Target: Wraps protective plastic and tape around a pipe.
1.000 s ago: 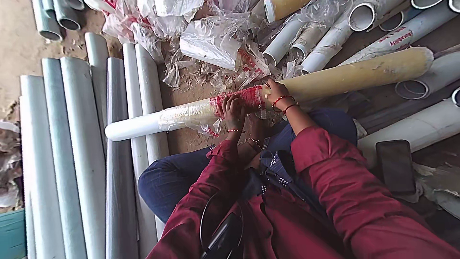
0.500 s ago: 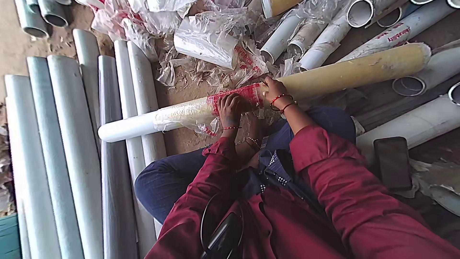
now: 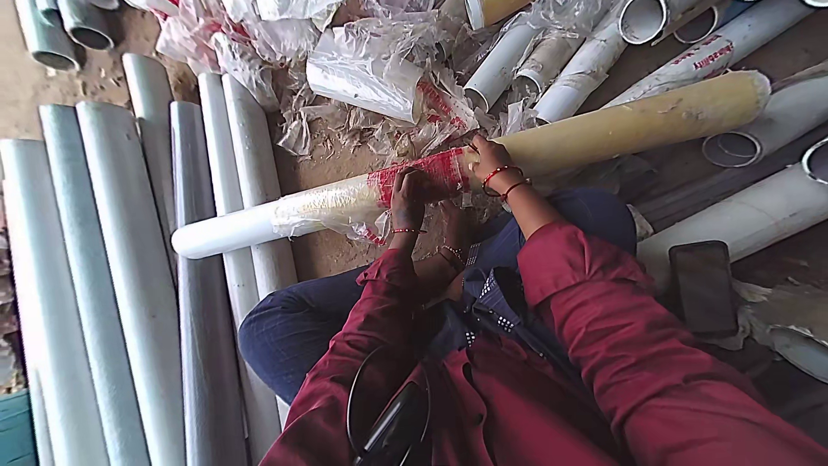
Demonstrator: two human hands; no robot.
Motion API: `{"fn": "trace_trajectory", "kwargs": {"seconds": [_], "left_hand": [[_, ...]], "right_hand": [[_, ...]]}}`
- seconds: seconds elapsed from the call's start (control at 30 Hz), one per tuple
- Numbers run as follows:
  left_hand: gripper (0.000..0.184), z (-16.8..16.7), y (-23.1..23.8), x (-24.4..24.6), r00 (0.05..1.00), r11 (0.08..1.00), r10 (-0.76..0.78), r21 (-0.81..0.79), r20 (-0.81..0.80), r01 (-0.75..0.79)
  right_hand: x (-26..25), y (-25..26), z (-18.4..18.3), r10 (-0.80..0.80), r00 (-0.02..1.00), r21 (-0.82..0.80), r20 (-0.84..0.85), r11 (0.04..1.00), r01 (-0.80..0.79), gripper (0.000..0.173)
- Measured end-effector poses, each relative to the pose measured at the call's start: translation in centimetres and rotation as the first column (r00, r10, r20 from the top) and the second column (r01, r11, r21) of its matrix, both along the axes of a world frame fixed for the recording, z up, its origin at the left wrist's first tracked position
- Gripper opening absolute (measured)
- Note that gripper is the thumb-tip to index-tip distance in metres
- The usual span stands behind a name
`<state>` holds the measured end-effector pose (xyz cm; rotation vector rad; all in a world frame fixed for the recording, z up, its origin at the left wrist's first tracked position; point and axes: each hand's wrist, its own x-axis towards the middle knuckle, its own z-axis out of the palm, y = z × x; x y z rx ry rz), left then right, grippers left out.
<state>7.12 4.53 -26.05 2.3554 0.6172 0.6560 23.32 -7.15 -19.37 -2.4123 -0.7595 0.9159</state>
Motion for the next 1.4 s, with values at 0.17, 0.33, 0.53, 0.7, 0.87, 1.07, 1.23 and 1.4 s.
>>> {"fn": "trace_trajectory", "kwargs": {"seconds": [0.17,0.33,0.53,0.7,0.87,1.07,1.23,1.4], "left_hand": [[0.016,-0.5,-0.2,0.3,0.999,0.995,-0.046,0.088,0.001,0.046],[0.02,-1.0,0.3,0.0,0.997,0.973,-0.076,0.214,-0.032,0.081],[0.024,0.6,-0.7,0.8,0.982,0.992,-0.012,0.118,-0.189,0.035],[0.025,-0.1,-0.8,0.5,0.99,0.997,-0.022,0.072,-0.138,0.032],[0.056,-0.9,-1.1,0.8,0.99,0.979,0.1,-0.167,-0.104,-0.117],[0.058,1.1,-1.0,2.7,0.915,0.879,0.259,-0.317,-0.31,-0.357],[0.05,2.4,-1.1,4.3,0.853,0.823,0.3,-0.337,-0.427,-0.458],[0.054,1.6,-1.5,4.1,0.863,0.881,0.298,-0.23,-0.409,-0.413]], "right_hand": [[0.0,0.0,0.0,-0.005,1.0,0.008,0.005,1.0,0.005,0.049],[-0.2,0.1,0.6,-0.015,1.0,0.014,-0.015,1.0,0.015,0.047],[-0.2,0.0,0.6,-0.02,0.999,-0.005,-0.026,1.0,0.02,0.055],[-0.2,-0.1,0.5,-0.022,1.0,0.011,-0.02,1.0,0.022,0.05],[-0.5,-0.1,1.0,-0.029,1.0,0.019,-0.008,0.999,0.029,0.046],[-0.2,0.0,0.3,0.0,1.0,0.004,0.017,1.0,0.0,0.049],[-0.2,0.1,0.3,0.001,1.0,-0.018,0.017,1.0,-0.001,0.054],[-0.2,0.1,0.4,-0.003,1.0,-0.018,0.005,1.0,0.003,0.054]]}}
